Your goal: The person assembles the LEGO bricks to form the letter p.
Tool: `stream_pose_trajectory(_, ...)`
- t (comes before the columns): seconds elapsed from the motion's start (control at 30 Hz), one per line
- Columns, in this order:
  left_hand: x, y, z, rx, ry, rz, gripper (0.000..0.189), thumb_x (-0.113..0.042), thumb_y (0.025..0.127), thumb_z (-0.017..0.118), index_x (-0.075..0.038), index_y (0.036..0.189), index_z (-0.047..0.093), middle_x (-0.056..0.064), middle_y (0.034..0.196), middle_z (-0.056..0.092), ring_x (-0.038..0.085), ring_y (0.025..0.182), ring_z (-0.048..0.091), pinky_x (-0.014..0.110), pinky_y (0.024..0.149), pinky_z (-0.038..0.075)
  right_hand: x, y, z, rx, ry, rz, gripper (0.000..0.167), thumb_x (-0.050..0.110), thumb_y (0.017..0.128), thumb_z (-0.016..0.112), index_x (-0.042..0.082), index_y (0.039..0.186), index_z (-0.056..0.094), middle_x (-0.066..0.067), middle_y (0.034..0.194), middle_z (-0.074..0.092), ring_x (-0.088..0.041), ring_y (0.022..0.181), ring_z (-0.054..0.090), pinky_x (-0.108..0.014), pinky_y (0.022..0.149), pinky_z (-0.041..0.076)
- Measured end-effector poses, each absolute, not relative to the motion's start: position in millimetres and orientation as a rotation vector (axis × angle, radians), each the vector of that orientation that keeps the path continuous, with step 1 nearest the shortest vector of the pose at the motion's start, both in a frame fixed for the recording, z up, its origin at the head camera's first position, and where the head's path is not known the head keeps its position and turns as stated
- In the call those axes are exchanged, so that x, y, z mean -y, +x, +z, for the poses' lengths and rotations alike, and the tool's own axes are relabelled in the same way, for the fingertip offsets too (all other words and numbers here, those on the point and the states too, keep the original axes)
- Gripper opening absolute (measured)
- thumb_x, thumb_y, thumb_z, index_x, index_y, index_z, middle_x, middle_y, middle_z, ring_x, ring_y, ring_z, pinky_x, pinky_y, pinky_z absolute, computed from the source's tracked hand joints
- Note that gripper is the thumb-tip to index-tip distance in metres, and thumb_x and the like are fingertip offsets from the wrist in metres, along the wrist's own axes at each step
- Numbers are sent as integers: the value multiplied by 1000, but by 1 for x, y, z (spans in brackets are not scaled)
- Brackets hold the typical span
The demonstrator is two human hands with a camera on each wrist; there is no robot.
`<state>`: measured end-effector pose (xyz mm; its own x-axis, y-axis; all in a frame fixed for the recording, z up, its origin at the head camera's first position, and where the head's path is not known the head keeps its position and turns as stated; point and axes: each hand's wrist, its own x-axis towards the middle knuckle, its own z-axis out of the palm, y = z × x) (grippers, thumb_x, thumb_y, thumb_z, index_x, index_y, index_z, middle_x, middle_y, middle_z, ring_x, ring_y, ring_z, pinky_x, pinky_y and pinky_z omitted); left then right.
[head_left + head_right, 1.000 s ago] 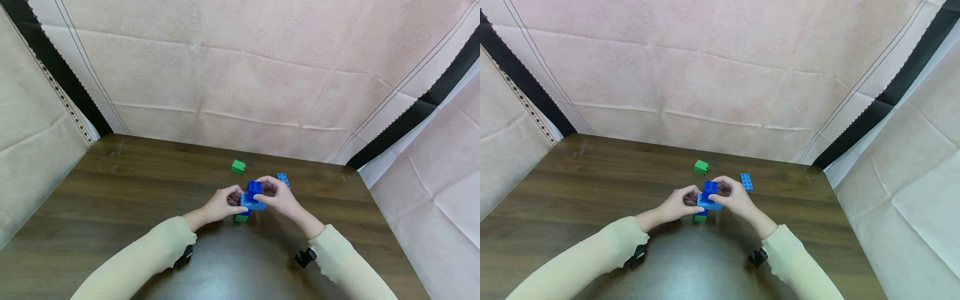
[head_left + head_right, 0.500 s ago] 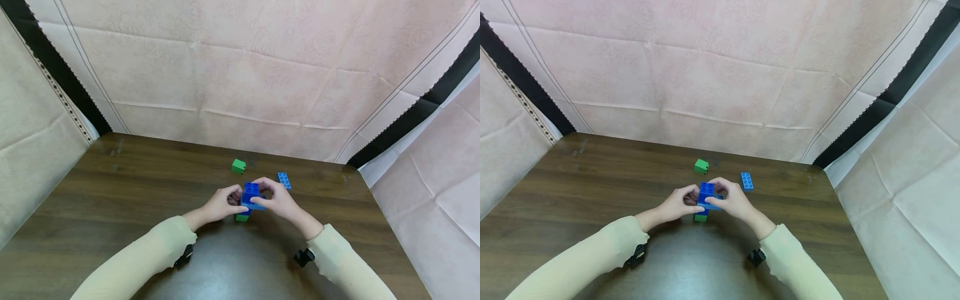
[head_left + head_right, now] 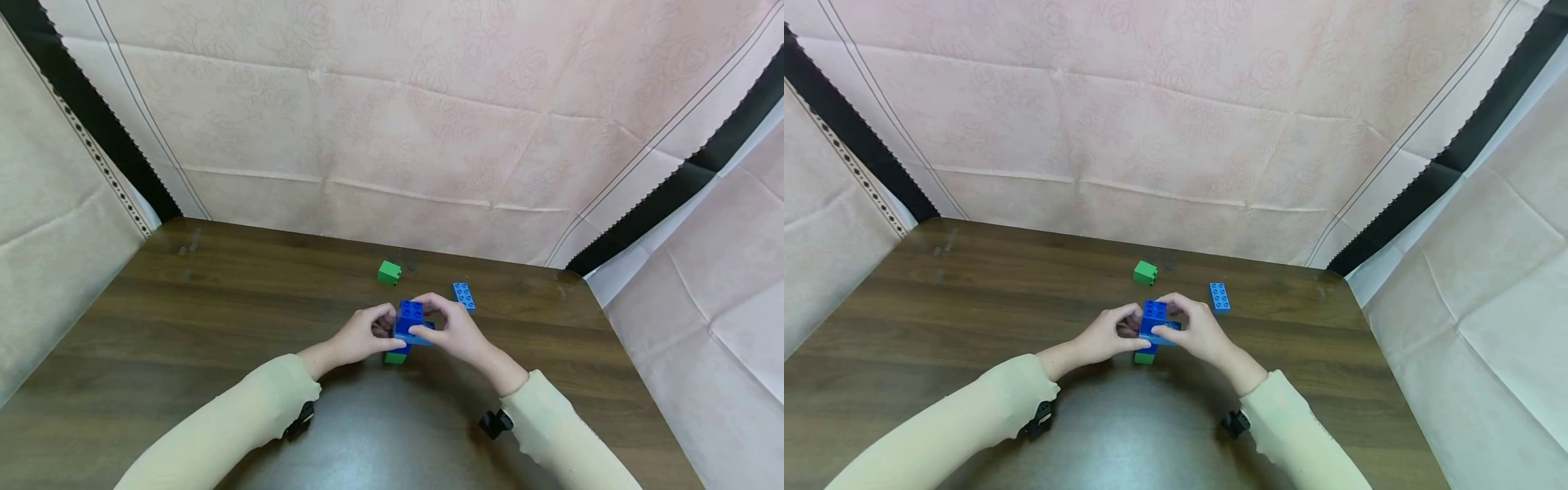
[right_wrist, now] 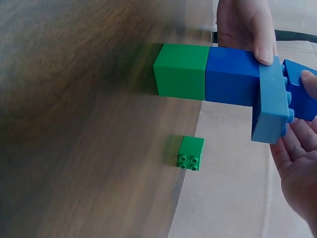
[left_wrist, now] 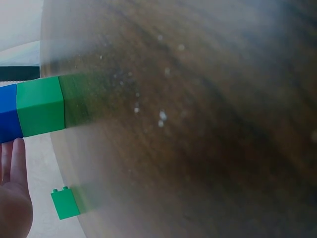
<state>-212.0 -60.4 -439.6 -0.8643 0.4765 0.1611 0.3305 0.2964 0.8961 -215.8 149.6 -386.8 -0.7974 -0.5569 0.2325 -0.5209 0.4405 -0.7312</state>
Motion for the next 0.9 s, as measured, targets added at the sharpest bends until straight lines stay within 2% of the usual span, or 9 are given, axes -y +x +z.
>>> stream_pose_trajectory(0.2, 60, -211, -438, -2410, 766, 1618, 29, -21, 83, 71, -8, 101, 53, 7, 97, 61, 17, 89, 59, 29, 82, 54, -151, -216, -389, -2646, -1051, -1298, 38, 16, 82, 72, 8, 116, 57, -9, 110, 67, -23, 100, 64, -48, 90, 49)
stream_pose_trajectory(0.5, 60, -211, -435, -2421, 775, 1610, 28, -22, 83, 71, -9, 99, 53, 7, 96, 61, 17, 89, 59, 30, 81, 54, -150, -213, -387, -2682, -1161, -1219, 36, 16, 82, 72, 8, 115, 58, -7, 108, 68, -20, 100, 66, -46, 89, 50)
stream_pose_trajectory(0.6, 60, -211, -436, -2423, 753, 1601, 27, -21, 83, 71, -10, 100, 53, 5, 96, 61, 16, 89, 59, 29, 82, 54, -150, -213, -383, -2670, -1152, -1175, 36, 18, 83, 71, 8, 115, 58, -6, 109, 68, -21, 100, 65, -43, 89, 51)
stream_pose_trajectory(0.8, 60, -210, -437, -2423, 734, 1611, 28, -21, 82, 72, -10, 99, 53, 6, 96, 61, 16, 89, 59, 30, 82, 54, -151, -217, -374, -2644, -1159, -1028, 38, 22, 84, 70, 9, 117, 56, -6, 109, 66, -22, 100, 63, -28, 78, 55)
stream_pose_trajectory(0.9, 59, -209, -436, -2421, 744, 1615, 28, -22, 83, 72, -9, 99, 53, 6, 96, 61, 16, 89, 59, 30, 82, 54, -153, -218, -371, -2638, -1144, -992, 44, 23, 84, 71, 10, 121, 54, -5, 112, 65, -20, 100, 61, -31, 80, 55)
